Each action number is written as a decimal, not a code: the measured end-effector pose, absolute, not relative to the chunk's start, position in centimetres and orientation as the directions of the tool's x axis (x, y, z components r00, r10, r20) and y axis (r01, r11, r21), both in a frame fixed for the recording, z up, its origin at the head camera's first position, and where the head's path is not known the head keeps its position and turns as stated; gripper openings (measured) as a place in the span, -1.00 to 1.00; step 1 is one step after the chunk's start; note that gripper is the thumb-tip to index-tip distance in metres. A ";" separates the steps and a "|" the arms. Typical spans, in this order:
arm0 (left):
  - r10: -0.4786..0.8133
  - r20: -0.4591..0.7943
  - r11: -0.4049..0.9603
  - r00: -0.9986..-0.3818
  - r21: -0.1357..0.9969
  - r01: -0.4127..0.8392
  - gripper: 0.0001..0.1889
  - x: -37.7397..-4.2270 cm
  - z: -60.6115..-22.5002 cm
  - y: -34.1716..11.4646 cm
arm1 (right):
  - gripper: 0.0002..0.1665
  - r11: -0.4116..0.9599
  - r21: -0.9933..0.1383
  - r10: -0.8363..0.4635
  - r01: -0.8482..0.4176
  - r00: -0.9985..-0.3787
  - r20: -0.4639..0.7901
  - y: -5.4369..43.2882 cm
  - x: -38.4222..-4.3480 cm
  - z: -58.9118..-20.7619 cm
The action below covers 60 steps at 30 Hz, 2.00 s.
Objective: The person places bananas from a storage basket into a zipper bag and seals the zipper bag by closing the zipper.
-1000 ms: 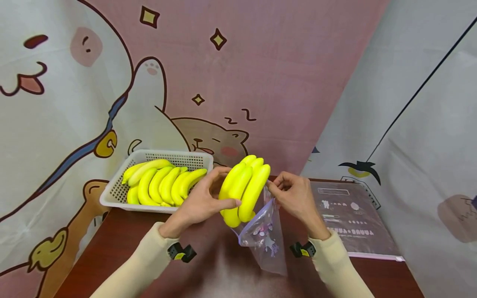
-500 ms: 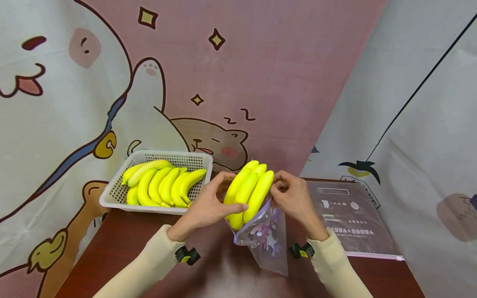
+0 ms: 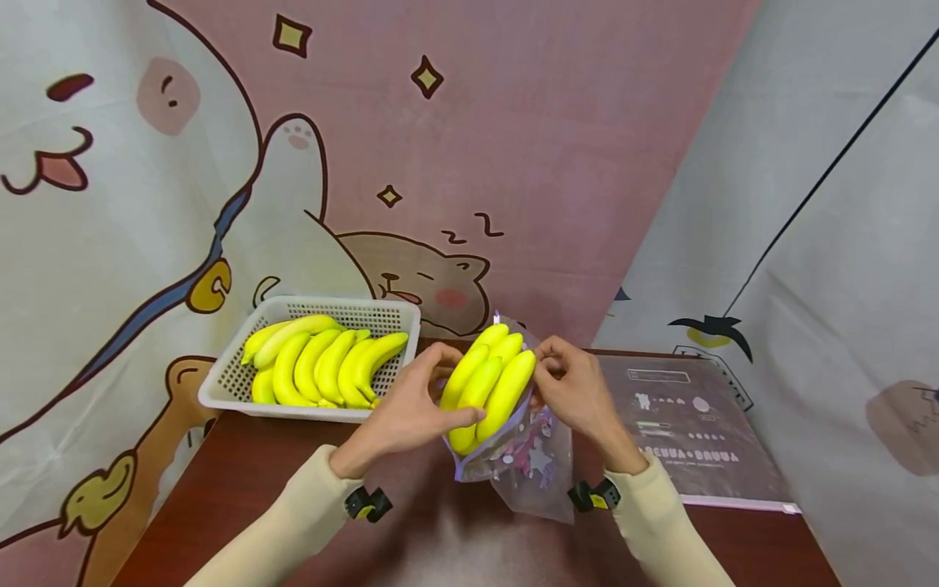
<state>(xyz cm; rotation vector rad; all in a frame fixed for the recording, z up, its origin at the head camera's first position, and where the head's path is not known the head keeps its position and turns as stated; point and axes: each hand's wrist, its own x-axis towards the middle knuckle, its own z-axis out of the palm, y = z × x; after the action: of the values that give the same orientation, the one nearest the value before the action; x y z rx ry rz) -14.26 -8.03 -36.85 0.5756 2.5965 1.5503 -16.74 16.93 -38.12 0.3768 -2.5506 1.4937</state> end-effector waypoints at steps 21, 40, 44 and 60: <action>0.366 -0.019 0.646 -0.931 0.725 0.239 -0.35 -14.3 -36.6 -7.8 | -0.86 0.497 -0.784 -0.130 -0.371 -0.926 0.356 17.0 -16.8 -38.5; 0.234 -0.068 0.691 -0.970 0.713 0.117 -0.41 -15.2 -36.5 -6.4 | -0.79 0.349 -0.854 -0.269 -0.385 -0.915 0.301 14.8 -16.1 -37.6; 0.270 -0.041 0.624 -0.962 0.769 0.142 -0.44 -15.2 -36.5 -6.7 | -0.76 0.298 -0.891 -0.250 -0.344 -0.928 0.274 14.7 -16.2 -37.6; 0.151 0.158 0.700 -0.976 0.679 0.219 -0.68 -16.2 -37.6 -10.8 | -0.78 0.245 -0.934 -0.191 -0.259 -0.958 0.216 16.0 -16.4 -36.7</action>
<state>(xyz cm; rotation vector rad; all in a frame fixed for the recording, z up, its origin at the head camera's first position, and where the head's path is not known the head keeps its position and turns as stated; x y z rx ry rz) -16.23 -10.84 -37.61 0.3252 2.9795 1.2090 -16.38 15.98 -36.67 0.4406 -2.4331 1.8442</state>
